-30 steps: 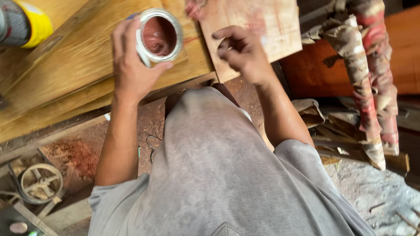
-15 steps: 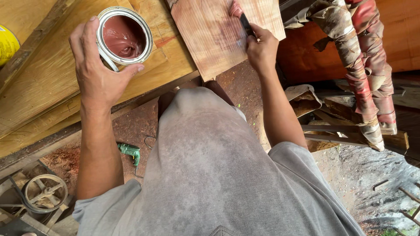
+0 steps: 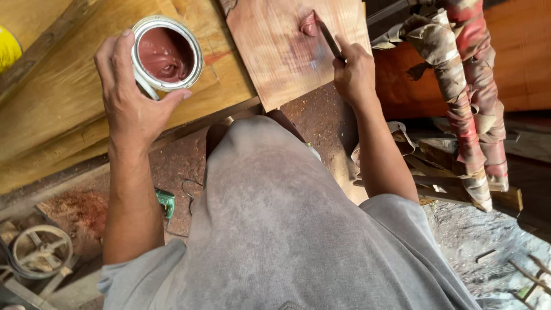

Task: The person scoops pink and white pastes from two separate cans onto a wooden board using a metal putty knife. They then mix the two pastes together on the board to create a uniform blend.

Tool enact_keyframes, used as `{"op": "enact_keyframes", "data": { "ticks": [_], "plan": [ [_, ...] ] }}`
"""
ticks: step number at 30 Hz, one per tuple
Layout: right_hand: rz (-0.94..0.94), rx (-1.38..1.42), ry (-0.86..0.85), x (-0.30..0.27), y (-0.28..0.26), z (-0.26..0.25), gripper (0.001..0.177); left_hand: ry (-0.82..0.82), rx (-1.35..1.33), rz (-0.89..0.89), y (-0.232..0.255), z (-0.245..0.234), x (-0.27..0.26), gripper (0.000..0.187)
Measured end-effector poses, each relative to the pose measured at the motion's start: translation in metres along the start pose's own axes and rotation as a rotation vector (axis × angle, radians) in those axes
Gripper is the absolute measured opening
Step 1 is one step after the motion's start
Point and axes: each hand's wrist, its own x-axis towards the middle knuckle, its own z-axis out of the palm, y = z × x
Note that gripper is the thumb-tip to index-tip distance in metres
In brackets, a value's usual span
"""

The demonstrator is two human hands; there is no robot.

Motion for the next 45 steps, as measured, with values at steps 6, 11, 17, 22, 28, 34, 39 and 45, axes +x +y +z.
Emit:
{"op": "enact_keyframes", "data": {
  "ticks": [6,11,17,22,28,34,39,45],
  "plan": [
    [0.245,-0.334,-0.537,0.012,-0.043,-0.014,0.070,-0.005,-0.007,0.010,-0.009,0.001,-0.010,0.121],
    [0.022,-0.182,-0.119,0.040,-0.058,-0.088,0.031,0.015,-0.009,-0.040,-0.010,0.011,-0.016,0.116],
    [-0.237,0.457,-0.398,0.075,-0.170,-0.110,0.042,0.059,0.005,0.131,-0.009,0.027,-0.009,0.118],
    [-0.498,-0.066,-0.294,0.107,-0.238,-0.083,0.018,0.034,0.064,0.206,0.015,0.023,-0.010,0.112],
    [-0.487,-0.109,-0.472,0.107,-0.245,-0.059,0.016,0.045,0.057,0.217,0.019,0.027,-0.014,0.111],
    [-0.429,0.023,-0.413,0.112,-0.232,-0.067,0.019,0.059,0.046,0.217,0.014,0.030,-0.015,0.113],
    [-0.396,-0.087,-0.329,0.106,-0.234,-0.067,0.008,0.040,0.038,0.179,0.013,0.028,-0.015,0.112],
    [-0.408,0.030,-0.414,0.110,-0.241,-0.058,0.009,0.060,0.025,0.190,0.011,0.030,-0.016,0.112]
  ]
}}
